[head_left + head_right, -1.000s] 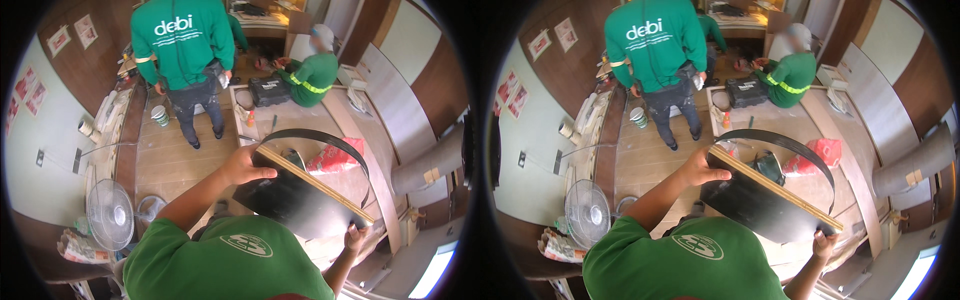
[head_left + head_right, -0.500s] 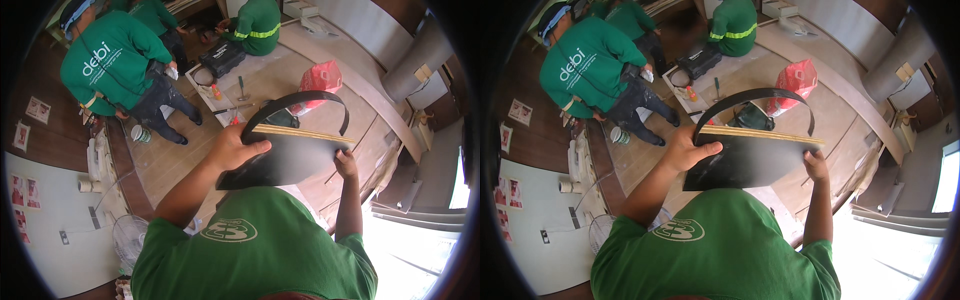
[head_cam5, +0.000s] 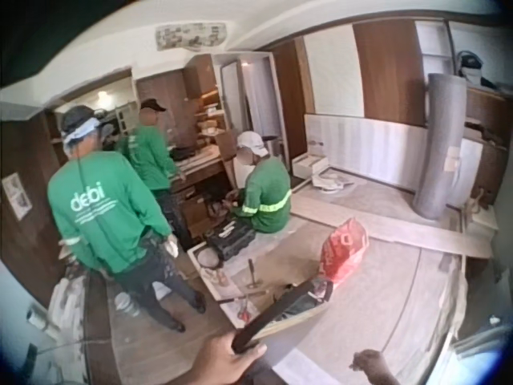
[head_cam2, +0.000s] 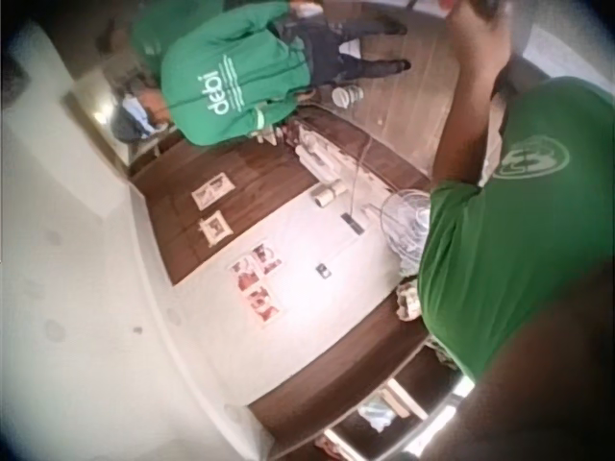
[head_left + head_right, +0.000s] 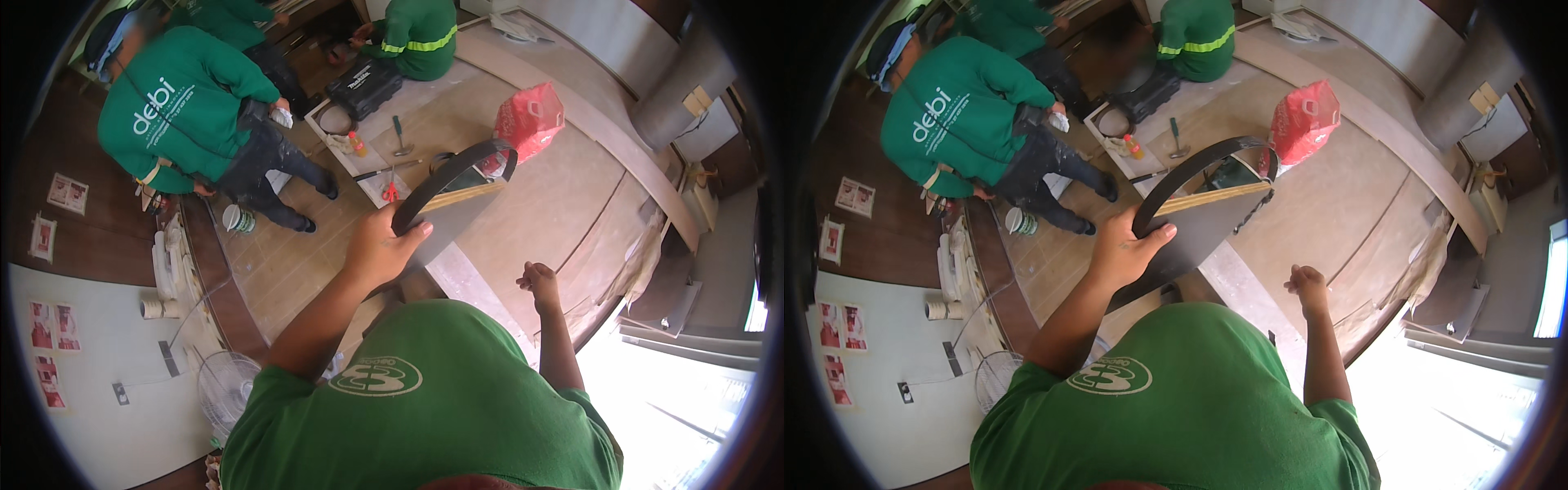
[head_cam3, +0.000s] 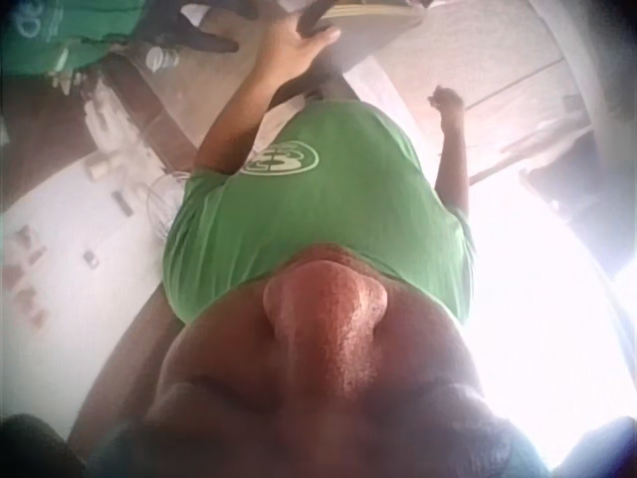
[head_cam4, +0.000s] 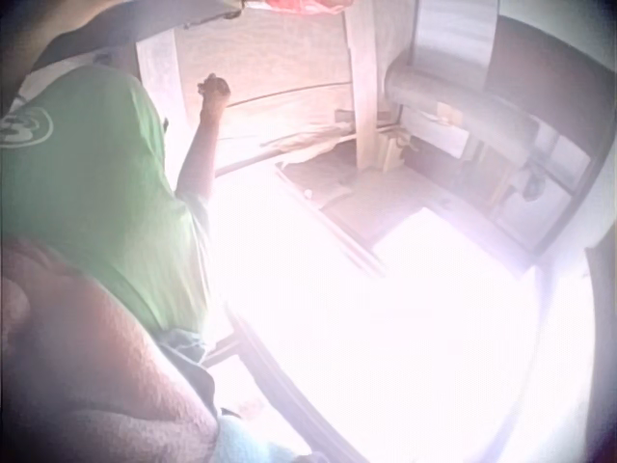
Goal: The person applies a black edge banding strip to the edge of a wooden board. They repeatedly bend the board to test the fit, peel the backing from the strip, and attempt to adhere it to the edge. The person also handles a small wooden stick and a roll of tape during the process.
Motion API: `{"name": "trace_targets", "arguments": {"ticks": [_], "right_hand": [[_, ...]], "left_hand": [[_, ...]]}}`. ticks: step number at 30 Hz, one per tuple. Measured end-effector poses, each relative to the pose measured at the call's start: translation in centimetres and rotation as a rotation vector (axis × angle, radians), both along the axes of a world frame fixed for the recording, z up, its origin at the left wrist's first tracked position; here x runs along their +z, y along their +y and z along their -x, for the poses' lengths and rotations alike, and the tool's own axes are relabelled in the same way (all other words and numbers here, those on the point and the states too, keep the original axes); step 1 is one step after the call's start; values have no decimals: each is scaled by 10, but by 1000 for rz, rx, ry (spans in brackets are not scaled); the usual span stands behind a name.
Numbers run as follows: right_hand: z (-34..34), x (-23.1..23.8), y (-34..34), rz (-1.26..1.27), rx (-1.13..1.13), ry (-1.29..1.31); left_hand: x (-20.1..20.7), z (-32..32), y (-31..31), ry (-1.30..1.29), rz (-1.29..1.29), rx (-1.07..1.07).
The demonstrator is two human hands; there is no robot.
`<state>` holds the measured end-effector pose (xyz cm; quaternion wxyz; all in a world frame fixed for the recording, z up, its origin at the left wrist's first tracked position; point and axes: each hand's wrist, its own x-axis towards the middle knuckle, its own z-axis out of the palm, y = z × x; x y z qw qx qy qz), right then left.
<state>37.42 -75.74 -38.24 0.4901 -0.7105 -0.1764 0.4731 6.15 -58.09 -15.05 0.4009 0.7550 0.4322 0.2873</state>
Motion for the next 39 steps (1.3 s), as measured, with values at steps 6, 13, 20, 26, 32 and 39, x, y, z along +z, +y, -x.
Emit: {"name": "trace_targets", "arguments": {"ticks": [6,13,20,26,32,39], "right_hand": [[30,71,34,-147,174,-78],[72,186,64,-621,442,-461],[81,179,66,-611,307,-219],[71,161,62,-499,236,103],[63,148,54,-397,212,29],[64,154,57,-570,95,162]], "left_hand": [[-6,-4,1,53,-33,25],[-21,-10,-6,91,-90,35],[-35,-6,-9,112,-130,54],[-47,4,-15,106,-86,34],[-49,9,-22,84,-58,-21],[-51,11,-30,48,-11,-96]]}}
